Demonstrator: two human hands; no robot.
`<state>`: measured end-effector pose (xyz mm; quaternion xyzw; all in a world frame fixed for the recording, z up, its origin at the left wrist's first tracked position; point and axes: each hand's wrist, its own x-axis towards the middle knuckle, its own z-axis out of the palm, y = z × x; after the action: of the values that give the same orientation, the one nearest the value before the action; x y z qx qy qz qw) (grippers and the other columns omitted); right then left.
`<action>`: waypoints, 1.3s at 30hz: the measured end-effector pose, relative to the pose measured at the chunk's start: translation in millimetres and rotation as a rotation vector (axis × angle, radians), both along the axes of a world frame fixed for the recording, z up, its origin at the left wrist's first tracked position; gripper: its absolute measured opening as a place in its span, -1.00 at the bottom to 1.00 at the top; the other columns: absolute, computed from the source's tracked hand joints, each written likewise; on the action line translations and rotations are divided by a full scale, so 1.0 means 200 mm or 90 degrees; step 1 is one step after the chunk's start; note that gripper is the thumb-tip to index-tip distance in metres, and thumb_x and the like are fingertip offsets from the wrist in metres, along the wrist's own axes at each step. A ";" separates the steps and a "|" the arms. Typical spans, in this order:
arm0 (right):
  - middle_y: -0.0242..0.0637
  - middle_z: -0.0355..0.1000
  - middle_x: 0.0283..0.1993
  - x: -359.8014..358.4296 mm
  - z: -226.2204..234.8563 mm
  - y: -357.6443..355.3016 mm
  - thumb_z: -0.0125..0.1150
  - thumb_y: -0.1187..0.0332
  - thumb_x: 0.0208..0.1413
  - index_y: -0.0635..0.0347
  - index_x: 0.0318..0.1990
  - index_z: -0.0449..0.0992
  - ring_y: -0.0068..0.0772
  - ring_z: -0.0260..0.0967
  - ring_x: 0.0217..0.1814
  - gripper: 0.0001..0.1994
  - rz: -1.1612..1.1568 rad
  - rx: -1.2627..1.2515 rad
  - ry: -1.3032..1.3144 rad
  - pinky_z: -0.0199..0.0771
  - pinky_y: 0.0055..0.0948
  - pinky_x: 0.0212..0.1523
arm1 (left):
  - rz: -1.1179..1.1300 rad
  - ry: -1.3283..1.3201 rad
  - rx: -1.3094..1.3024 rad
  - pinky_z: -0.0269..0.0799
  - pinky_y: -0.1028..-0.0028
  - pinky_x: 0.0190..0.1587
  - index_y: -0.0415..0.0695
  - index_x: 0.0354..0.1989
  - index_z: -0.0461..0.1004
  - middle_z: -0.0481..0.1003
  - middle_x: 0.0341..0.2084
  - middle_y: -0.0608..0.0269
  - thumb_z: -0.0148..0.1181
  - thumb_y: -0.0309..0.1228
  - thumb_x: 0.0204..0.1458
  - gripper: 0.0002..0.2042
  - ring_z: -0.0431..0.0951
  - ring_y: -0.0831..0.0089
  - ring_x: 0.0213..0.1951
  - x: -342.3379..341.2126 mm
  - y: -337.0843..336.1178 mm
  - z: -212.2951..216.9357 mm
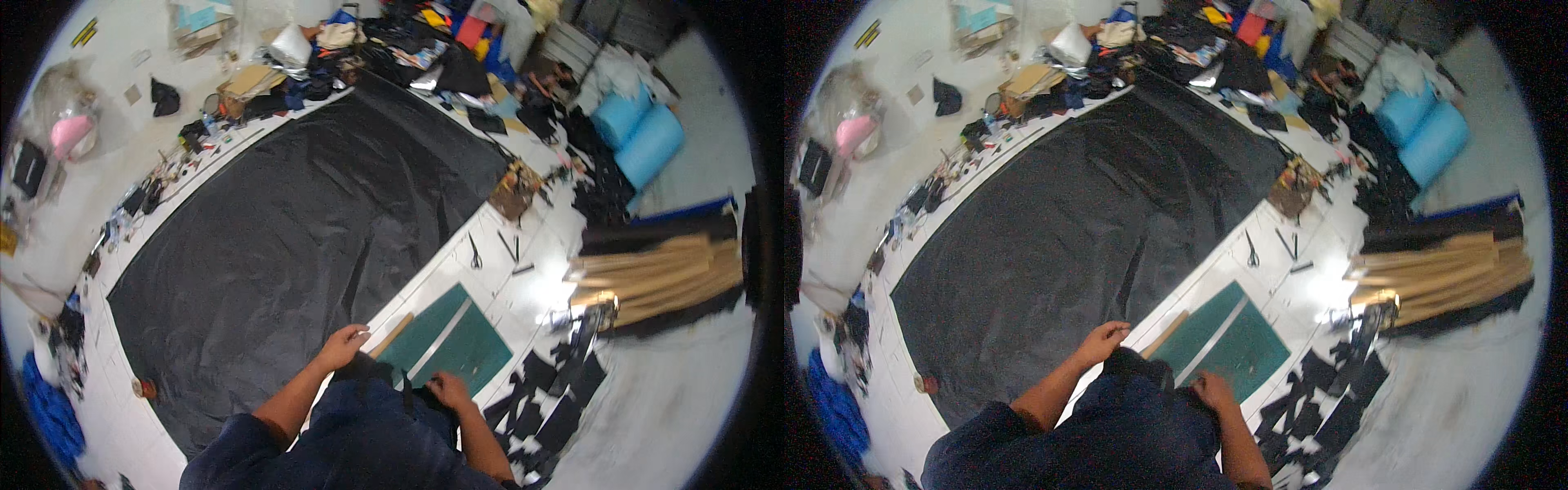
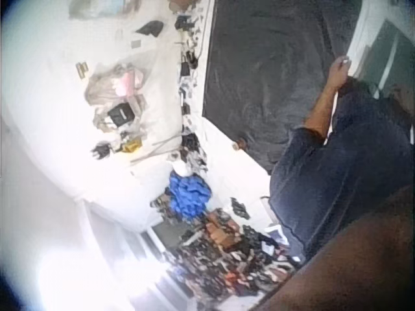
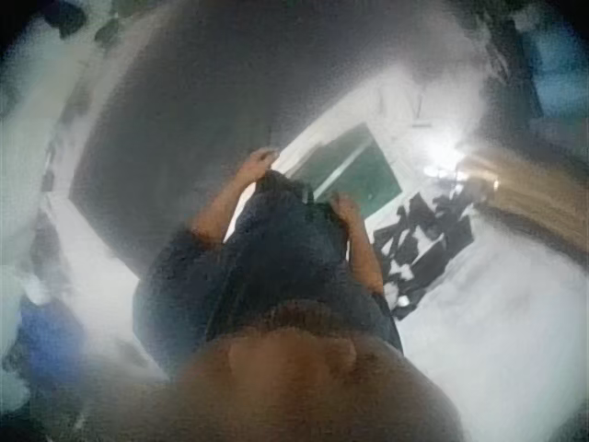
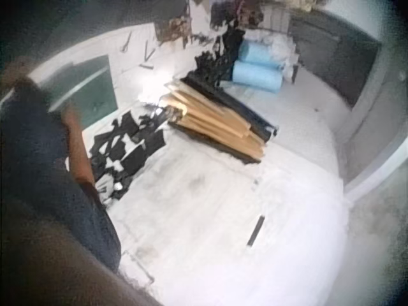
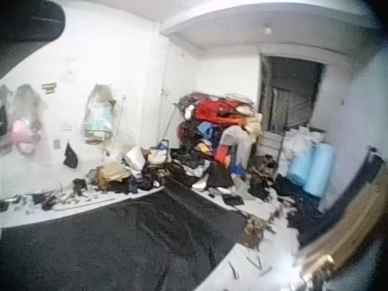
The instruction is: The person picks up blue tote bags from a pile, folds them neatly, and stacks them. The person then sits on the floor and spreads out a large black fabric sheet.
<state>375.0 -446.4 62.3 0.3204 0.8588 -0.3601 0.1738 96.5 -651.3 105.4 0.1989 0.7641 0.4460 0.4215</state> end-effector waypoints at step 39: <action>-0.32 0.40 -0.40 -2.32 -2.09 3.40 0.07 0.09 0.19 0.23 -0.13 0.42 -0.49 0.41 -0.53 -0.65 0.158 -0.285 -0.239 0.38 -0.49 -0.62 | 0.740 -0.110 0.025 0.40 0.36 -0.13 -0.12 -0.13 0.39 0.42 -0.32 0.28 -0.03 -0.15 0.21 -0.71 0.44 0.43 -0.23 -0.44 1.86 -1.94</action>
<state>-89.4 234.1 -356.6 0.2281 0.7436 -0.4508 0.4380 8.3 -279.2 -282.0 -0.2816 0.7024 0.6326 0.1647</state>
